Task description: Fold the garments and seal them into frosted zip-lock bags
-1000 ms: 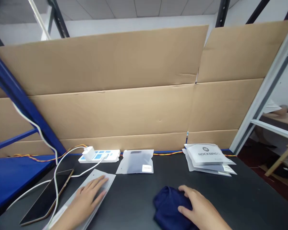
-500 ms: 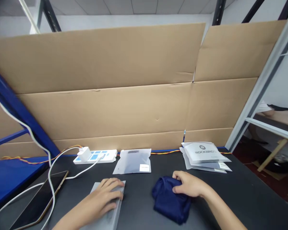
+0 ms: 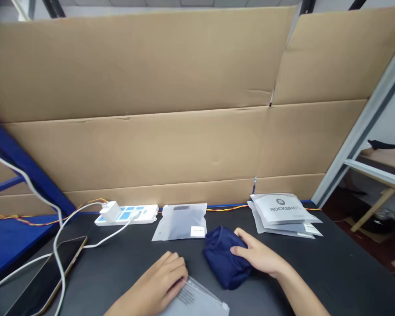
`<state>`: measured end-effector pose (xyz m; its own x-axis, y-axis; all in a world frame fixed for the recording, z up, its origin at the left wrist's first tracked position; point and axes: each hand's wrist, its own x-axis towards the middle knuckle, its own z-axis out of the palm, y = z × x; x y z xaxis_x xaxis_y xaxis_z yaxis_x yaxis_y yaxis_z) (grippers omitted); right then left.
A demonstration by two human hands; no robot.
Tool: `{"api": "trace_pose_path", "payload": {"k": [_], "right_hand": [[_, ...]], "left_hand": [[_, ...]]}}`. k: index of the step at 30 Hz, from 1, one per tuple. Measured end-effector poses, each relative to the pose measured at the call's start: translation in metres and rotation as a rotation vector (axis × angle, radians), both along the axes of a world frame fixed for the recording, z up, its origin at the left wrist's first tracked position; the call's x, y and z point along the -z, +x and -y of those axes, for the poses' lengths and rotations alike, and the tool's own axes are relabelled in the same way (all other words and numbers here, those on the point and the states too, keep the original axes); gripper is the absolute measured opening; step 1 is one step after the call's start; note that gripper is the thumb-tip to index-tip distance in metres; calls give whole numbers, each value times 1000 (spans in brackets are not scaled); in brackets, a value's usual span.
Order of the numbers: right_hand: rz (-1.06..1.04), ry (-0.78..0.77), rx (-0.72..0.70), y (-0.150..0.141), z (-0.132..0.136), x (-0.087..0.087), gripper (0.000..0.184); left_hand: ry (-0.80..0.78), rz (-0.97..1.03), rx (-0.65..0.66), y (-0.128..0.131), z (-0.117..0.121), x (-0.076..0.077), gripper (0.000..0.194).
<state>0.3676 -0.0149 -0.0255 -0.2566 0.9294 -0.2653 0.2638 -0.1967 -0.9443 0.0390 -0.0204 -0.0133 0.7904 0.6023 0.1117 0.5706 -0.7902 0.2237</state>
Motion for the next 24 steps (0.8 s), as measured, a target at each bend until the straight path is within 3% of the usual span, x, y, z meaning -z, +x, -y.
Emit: {"api": "trace_pose_path", "payload": {"k": [4, 7, 11, 15, 19, 24], "right_hand": [[-112, -130, 126, -3, -3, 13, 72], [-237, -152, 119, -21, -1, 18, 87], [-370, -28, -26, -52, 7, 13, 71], [-371, -20, -128, -53, 11, 6, 54], [-382, -138, -155, -42, 10, 7, 47], [-457, -105, -73, -58, 13, 15, 45]], "left_hand": [[-90, 12, 12, 3, 2, -7, 14], [-149, 29, 17, 2, 3, -12, 16], [-177, 55, -13, 1, 5, -12, 15], [-152, 82, -17, 2, 4, -7, 14], [-129, 124, -37, 3, 4, -5, 9], [-34, 134, 11, 6, 6, -1, 10]]}}
